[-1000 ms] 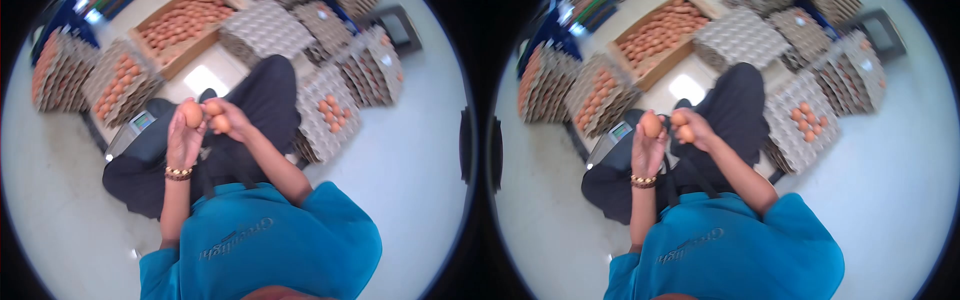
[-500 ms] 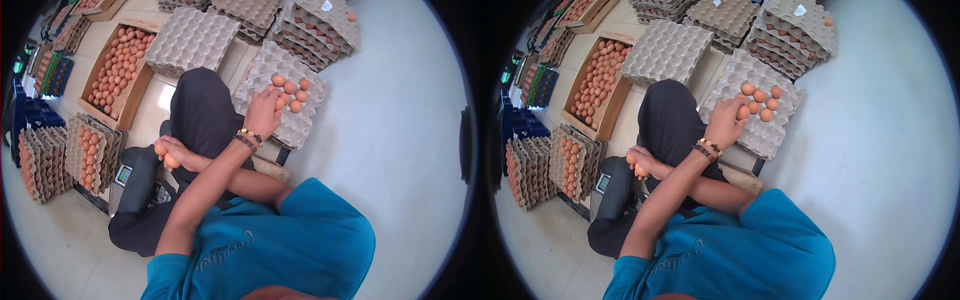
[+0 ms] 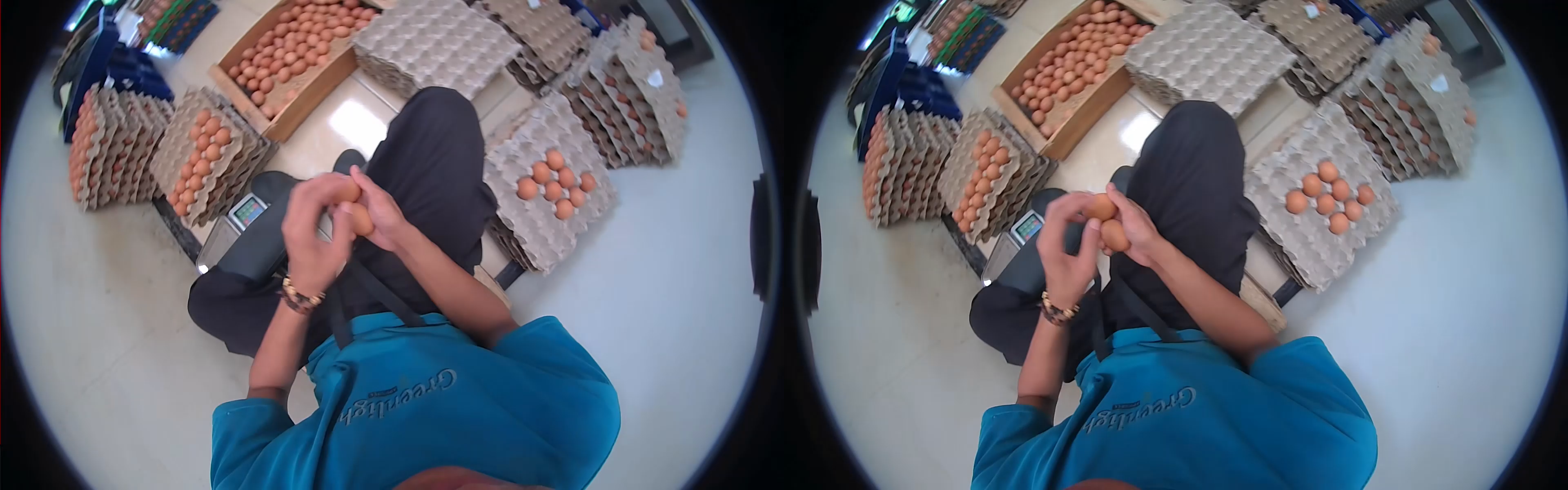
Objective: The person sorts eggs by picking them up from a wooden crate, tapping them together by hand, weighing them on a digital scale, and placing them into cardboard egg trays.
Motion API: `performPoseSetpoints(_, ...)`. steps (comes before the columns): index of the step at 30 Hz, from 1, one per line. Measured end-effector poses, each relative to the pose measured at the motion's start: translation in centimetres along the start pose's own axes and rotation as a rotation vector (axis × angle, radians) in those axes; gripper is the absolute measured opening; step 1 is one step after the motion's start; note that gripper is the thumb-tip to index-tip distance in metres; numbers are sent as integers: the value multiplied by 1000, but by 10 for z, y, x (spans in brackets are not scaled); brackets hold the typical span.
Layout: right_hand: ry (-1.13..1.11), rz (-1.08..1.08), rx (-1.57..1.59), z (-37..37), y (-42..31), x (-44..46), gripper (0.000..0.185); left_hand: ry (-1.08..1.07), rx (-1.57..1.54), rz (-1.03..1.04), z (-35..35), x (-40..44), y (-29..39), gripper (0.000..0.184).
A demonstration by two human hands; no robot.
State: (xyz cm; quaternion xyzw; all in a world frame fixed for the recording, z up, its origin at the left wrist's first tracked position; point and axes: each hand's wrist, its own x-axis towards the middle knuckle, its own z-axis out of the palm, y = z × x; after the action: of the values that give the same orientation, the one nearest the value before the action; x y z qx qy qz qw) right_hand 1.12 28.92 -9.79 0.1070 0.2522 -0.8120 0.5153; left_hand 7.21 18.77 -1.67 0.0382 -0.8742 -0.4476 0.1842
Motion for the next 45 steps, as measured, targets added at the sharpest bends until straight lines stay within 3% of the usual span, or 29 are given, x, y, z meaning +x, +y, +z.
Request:
performPoseSetpoints(2,-85,43,-112,-4,7,3,56,-49,-33,-151,-30,-10,-28,35)
performPoseSetpoints(6,-90,135,-313,5,18,5,56,-224,-492,-387,-35,-45,-69,46)
performPoseSetpoints(9,-2,146,-415,11,24,4,58,-190,-655,-512,-26,-64,-85,45)
performPoseSetpoints(10,-68,189,-407,1,26,7,62,-180,-567,-422,-24,-68,-92,44)
performPoseSetpoints(13,-65,278,-263,-2,26,9,65,-46,-878,-513,-21,-80,-103,42)
performPoseSetpoints(15,-107,285,-167,-7,26,7,58,64,-979,-529,-22,-84,-115,43)
performPoseSetpoints(18,-115,247,-109,-2,24,3,47,154,-1246,-593,-34,-86,-127,50)
performPoseSetpoints(23,-1,-2,-429,15,34,7,38,139,-1520,-588,-49,-86,-130,54)
performPoseSetpoints(27,0,-184,-766,25,36,15,42,141,-1672,-601,-55,-86,-134,54)
performPoseSetpoints(32,-55,-192,-840,27,38,28,49,201,-1923,-610,-59,-86,-137,57)
performPoseSetpoints(38,44,-156,-761,23,35,31,39,193,-1923,-597,-56,-90,-143,51)
performPoseSetpoints(41,31,-41,-542,28,18,19,37,200,-1895,-625,-55,-92,-145,44)
performPoseSetpoints(45,199,-365,-821,41,-17,-31,37,228,-1734,-579,-66,-97,-152,41)
